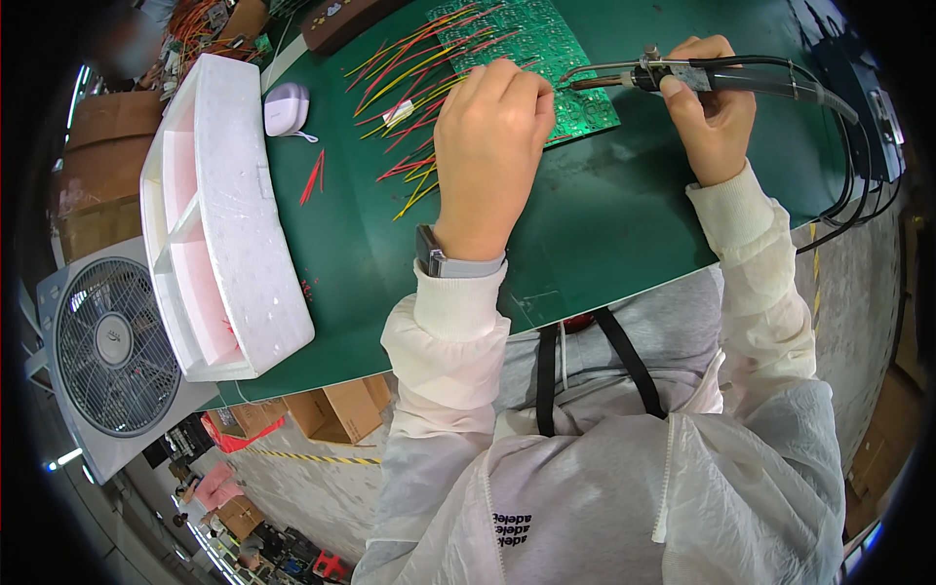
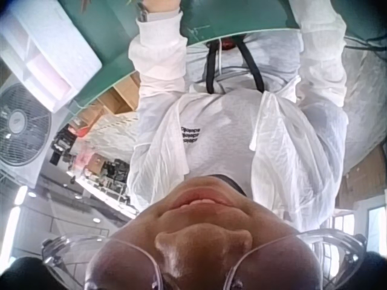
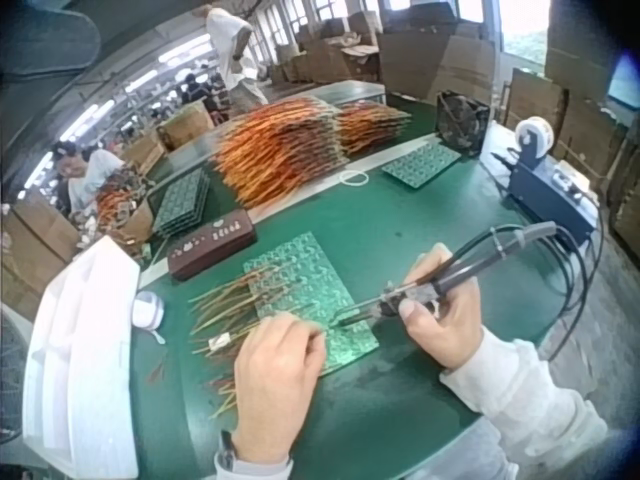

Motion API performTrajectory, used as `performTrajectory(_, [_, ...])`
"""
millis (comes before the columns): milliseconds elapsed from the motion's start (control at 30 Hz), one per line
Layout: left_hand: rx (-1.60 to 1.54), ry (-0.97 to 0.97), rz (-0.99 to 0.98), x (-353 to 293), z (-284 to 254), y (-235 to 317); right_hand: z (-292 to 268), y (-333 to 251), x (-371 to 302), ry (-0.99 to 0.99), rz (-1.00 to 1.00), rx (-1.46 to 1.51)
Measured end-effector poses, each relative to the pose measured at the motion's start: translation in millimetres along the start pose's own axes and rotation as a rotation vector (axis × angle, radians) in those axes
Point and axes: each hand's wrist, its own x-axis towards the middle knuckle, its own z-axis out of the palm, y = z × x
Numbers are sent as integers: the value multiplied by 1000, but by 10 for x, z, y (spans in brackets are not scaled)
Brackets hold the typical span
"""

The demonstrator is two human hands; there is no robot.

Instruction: Soldering multiple colored wires onto a green circuit board using a handheld soldering iron.

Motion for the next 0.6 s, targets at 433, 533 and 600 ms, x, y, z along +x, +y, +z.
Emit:
performTrajectory(433, [7,4,10,-4,14,10,11,42,-20,40,-9,42])
performTrajectory(533, [1,3,15,1,13,13,18,24,-21,42,-7,30])
performTrajectory(600, [-1,1,13,-2,13,11,20,21,-21,51,-19,21])
